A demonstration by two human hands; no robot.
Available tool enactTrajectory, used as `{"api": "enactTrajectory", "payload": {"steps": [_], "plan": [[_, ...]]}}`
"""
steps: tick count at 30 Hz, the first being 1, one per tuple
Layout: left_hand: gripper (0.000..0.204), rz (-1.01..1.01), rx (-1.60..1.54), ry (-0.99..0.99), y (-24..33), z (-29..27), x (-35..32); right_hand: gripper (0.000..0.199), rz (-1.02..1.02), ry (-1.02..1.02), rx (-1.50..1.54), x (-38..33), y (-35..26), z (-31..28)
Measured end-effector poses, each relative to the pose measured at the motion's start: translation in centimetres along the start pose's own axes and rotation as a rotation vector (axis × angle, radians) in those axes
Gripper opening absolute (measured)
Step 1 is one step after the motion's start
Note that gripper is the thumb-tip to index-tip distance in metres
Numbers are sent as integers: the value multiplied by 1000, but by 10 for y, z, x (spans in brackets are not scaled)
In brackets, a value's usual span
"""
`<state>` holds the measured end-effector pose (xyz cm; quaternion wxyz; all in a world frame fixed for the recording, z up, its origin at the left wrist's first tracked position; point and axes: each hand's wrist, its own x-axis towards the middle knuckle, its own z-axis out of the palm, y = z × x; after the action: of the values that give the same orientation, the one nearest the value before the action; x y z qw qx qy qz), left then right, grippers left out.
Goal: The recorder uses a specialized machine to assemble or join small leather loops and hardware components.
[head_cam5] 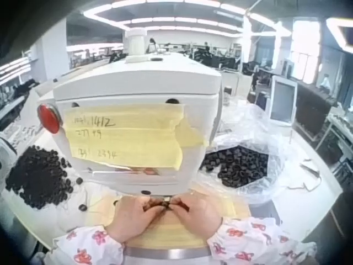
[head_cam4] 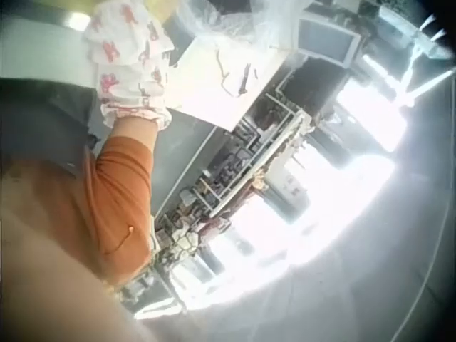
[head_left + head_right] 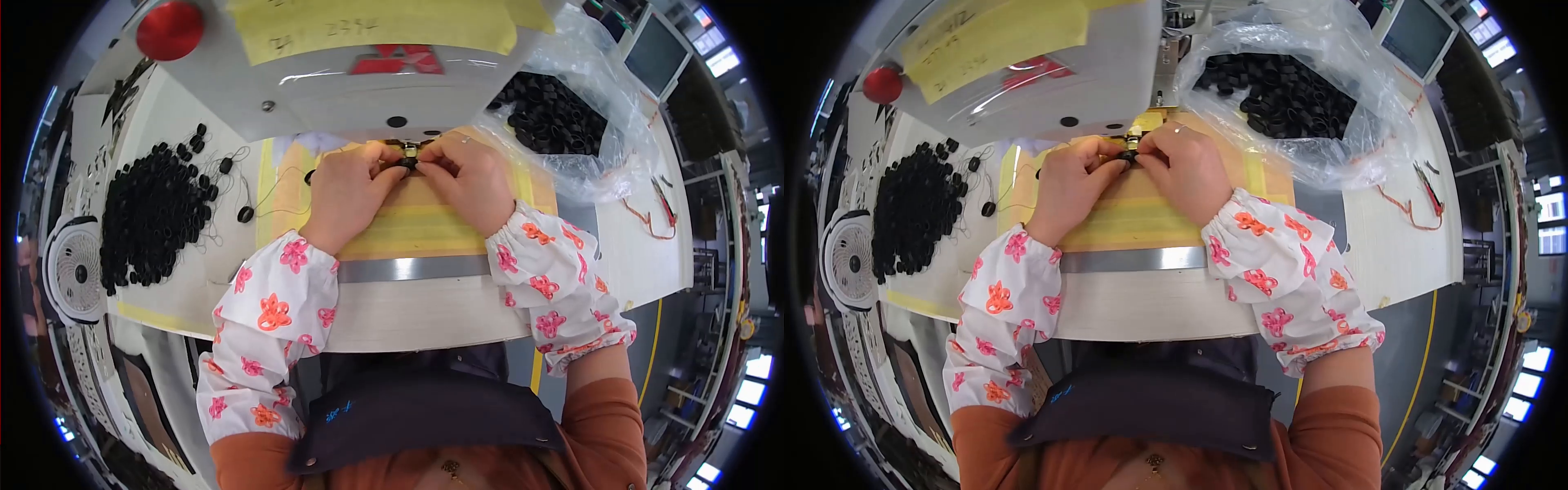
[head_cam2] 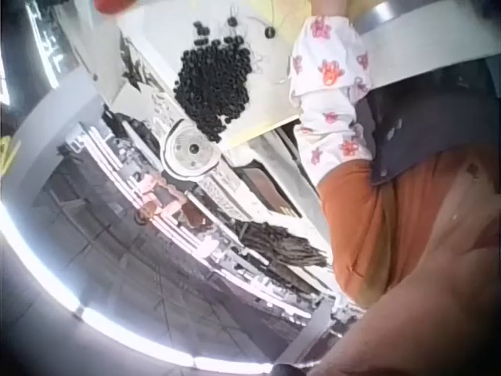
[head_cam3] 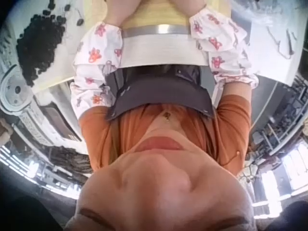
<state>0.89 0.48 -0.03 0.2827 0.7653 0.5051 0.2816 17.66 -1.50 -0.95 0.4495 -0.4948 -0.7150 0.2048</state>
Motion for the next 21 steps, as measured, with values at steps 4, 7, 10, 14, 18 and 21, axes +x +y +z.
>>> {"api": "enactTrajectory", "payload": {"steps": [4, 7, 10, 14, 18, 21], "plan": [[23, -67, 55, -18, 4, 5, 6, 8, 55, 32, -31, -1, 2, 1], [27, -139, 29, -41, 3, 5, 7, 7, 75, 35, 4, 1, 2, 1], [28, -153, 33, -44, 3, 4, 10, 7, 93, 21, 45, 6, -1, -2], [25, -83, 74, -45, 5, 1, 13, 8, 94, 27, -1, 8, 0, -2], [24, -121, 22, -57, 7, -2, 12, 8, -28, 84, -107, 7, 5, 3], [24, -150, 30, -61, 6, 0, 11, 8, -8, 59, -116, 5, 1, 0]]}}
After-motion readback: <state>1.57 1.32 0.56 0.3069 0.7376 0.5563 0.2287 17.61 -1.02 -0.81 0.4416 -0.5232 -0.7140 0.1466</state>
